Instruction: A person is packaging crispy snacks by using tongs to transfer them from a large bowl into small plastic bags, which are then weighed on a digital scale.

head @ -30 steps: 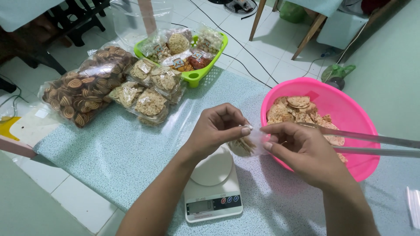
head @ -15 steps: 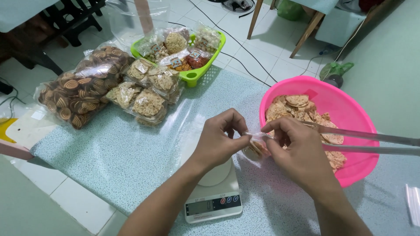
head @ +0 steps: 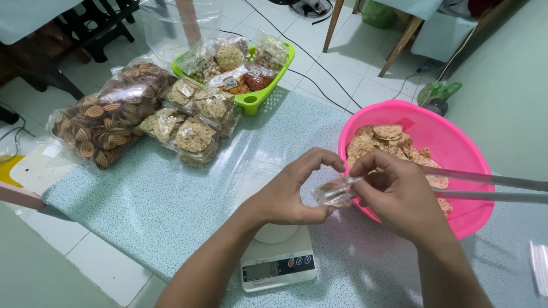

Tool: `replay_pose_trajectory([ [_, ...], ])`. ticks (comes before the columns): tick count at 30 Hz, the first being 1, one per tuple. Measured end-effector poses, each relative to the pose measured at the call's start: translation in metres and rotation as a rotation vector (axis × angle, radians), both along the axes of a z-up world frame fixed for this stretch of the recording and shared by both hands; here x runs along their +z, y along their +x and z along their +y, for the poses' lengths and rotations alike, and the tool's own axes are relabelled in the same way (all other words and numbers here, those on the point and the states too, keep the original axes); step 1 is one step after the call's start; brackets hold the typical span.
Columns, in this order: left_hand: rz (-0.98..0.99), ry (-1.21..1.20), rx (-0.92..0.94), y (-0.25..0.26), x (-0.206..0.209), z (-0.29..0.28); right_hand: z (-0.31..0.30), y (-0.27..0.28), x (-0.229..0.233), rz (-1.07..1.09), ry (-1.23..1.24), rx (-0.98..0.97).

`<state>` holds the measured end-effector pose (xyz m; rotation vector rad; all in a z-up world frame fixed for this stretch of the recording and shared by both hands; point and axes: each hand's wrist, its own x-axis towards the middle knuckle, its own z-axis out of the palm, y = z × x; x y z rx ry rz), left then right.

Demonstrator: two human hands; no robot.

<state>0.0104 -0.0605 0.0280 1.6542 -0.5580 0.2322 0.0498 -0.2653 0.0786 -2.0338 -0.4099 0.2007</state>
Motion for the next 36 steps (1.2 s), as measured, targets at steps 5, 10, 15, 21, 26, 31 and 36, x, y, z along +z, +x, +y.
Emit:
replay_pose_trajectory([
  [5,0.086,0.091,-0.100,-0.001,-0.005,0.000,-0.005,-0.002,0.010,0.093,0.082,-0.033],
  [10,0.116,0.040,-0.078,-0.001,-0.007,-0.002,-0.011,0.002,0.013,0.066,0.180,0.009],
  [15,0.262,0.035,-0.140,-0.003,0.005,0.002,-0.018,0.008,0.017,0.143,-0.075,0.030],
  [21,0.341,0.272,-0.202,0.005,-0.007,0.009,-0.020,0.007,0.019,0.171,-0.427,0.168],
  [26,0.301,0.309,-0.304,0.006,-0.010,0.007,-0.011,0.002,0.023,-0.184,-0.344,0.595],
  [31,0.379,0.302,-0.357,0.002,-0.004,0.007,-0.008,-0.004,0.021,-0.291,-0.156,0.792],
  [36,0.526,0.337,-0.445,-0.001,0.004,0.009,-0.014,0.002,0.018,-0.358,-0.098,0.592],
])
